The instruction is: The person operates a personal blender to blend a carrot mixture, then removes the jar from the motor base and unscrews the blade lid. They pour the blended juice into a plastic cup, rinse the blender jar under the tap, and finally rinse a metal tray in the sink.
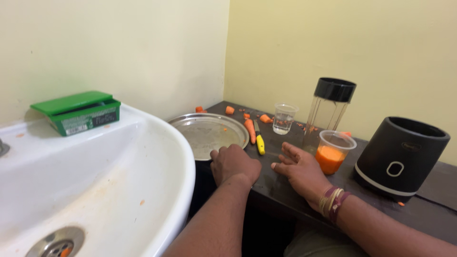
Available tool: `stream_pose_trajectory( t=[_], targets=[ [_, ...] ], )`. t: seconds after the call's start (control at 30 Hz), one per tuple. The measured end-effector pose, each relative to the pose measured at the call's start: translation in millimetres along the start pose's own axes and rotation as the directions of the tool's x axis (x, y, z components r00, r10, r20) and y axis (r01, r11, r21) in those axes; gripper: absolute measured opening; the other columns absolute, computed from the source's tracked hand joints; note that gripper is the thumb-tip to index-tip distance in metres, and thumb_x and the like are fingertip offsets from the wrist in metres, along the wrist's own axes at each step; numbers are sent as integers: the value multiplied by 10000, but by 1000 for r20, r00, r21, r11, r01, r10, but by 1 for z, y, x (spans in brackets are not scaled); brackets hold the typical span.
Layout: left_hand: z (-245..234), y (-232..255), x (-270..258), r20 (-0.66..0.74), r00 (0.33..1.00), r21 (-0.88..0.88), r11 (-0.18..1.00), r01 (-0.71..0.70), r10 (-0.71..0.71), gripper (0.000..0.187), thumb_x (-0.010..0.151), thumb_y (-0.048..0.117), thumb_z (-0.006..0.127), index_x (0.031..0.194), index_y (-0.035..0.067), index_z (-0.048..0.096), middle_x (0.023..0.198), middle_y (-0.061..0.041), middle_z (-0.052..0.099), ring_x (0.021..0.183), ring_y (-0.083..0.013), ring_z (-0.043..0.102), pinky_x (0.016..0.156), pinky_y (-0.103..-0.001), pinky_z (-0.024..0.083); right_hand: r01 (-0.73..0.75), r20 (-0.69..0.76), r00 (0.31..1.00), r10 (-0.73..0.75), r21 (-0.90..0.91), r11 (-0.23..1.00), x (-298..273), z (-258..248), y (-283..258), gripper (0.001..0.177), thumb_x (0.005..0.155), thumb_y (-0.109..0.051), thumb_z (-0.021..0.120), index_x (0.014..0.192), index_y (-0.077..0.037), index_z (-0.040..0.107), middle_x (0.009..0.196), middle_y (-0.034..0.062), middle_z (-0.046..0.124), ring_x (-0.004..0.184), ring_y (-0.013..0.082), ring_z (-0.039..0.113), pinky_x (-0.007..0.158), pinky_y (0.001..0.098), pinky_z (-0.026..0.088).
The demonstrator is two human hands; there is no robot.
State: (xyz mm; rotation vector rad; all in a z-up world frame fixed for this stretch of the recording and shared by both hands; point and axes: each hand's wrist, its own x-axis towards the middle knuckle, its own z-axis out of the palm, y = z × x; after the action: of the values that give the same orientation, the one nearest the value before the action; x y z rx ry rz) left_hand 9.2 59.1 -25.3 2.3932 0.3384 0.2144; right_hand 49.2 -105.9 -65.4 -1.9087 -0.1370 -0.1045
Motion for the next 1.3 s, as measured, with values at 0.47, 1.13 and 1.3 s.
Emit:
stream_pose_trajectory(
  t=[0.47,1.13,1.3],
  targets=[
    [9,2,-28,19,995,61,993,-104,103,436,880,439,783,1139,98,699,1275,-69,612,1306,-247,486,1113,-384,425,195,31,981,-193,-76,978,1,0,21,815,857,-62,696,1566,-17,297,1625,157,392,1472,240,451,1146,338,435],
    [5,0,-23,-22,944,307,900,-308,330,104,946,92,674,1016,127,742,1079,-74,713,1120,-228,640,897,-368,579,48,-63,997,-34,248,968,11,-3,16,679,875,-124,720,1472,53,449,1455,177,563,1253,209,612,1037,329,522],
    [2,5,-26,-114,933,189,929,-318,343,103,971,104,647,1006,110,744,1070,-105,709,1095,-252,661,890,-382,584,-68,-66,993,97,353,933,7,-4,7,576,976,-300,622,1403,77,538,1246,142,669,1048,213,713,945,340,586]
  ],
)
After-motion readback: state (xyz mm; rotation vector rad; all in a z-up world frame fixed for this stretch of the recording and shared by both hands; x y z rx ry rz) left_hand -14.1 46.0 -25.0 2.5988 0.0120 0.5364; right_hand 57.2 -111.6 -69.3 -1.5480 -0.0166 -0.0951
